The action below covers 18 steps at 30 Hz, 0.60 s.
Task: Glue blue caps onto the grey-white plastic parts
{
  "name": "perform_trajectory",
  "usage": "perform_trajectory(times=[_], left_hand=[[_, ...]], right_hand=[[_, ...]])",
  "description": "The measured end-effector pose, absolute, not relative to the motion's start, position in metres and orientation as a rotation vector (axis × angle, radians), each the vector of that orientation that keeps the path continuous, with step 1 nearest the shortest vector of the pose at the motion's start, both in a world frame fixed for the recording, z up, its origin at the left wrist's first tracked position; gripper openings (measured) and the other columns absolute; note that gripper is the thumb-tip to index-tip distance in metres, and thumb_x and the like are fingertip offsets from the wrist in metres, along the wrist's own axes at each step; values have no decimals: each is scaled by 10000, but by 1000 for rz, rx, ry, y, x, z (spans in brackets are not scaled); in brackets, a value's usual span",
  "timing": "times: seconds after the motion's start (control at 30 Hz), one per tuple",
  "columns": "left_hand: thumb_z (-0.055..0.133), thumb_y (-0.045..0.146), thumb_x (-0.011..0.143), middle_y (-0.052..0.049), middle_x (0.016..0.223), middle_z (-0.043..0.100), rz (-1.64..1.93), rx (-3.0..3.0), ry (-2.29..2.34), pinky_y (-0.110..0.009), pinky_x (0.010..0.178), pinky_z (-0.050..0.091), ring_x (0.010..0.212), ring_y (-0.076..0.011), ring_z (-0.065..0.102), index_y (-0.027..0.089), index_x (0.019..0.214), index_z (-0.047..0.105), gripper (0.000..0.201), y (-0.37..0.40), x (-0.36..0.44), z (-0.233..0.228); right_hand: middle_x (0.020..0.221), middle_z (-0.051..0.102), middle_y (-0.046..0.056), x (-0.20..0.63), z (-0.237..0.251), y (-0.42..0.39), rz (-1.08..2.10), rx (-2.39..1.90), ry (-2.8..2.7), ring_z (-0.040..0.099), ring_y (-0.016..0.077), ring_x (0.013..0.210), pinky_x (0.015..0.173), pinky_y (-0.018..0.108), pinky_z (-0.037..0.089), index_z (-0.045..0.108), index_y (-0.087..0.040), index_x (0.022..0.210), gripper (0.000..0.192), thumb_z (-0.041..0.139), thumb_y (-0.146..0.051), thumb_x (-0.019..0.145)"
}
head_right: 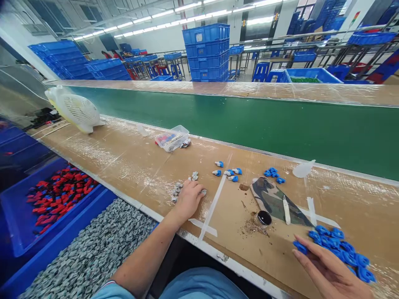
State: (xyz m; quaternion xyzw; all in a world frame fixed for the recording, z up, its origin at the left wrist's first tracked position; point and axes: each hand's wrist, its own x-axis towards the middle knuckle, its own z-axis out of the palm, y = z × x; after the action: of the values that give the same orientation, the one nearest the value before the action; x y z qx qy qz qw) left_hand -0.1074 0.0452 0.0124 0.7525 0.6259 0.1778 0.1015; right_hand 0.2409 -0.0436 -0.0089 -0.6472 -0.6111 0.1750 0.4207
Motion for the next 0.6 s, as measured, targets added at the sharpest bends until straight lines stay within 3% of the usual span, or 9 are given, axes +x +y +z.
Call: perform_trajectory(times=[0.17, 0.27, 0.43, 0.6], left_hand=[[518, 105, 812, -53, 888, 661, 851, 2059, 1571, -343, 834, 446, 892, -210, 556, 201, 902, 623, 169, 33, -89, 7], [535, 172, 803, -41, 892, 689, 930, 1751, 1314, -303, 791, 474, 833, -183, 599, 209, 931, 651, 177, 19, -66, -3], [602, 216, 749, -46, 814, 699, 857, 1401, 1120, -259, 713, 476, 746, -165, 613, 179, 895, 702, 181, 0, -28, -10], [605, 250, 748, -45, 770, 684, 858, 1282, 1046, -251, 676, 464, 708, -155, 587, 172, 896, 719, 202, -2, -15, -9]], right_hand=[[1004, 711, 46, 215, 8, -33, 458, -1543, -1769, 679, 212, 868, 738, 316, 570, 673, -280, 1052, 320, 546, -455, 817], [890, 723, 38, 204, 16, -27, 391, -1621, -1815, 681, 174, 738, 658, 269, 561, 662, -243, 1053, 302, 527, -409, 840], [937, 728, 34, 193, 25, -18, 246, -1554, -1952, 679, 195, 843, 731, 305, 548, 674, -248, 1011, 236, 506, -330, 867], [910, 727, 38, 192, 25, -12, 192, -1521, -2021, 670, 212, 829, 720, 345, 539, 681, -254, 1018, 248, 488, -322, 877]])
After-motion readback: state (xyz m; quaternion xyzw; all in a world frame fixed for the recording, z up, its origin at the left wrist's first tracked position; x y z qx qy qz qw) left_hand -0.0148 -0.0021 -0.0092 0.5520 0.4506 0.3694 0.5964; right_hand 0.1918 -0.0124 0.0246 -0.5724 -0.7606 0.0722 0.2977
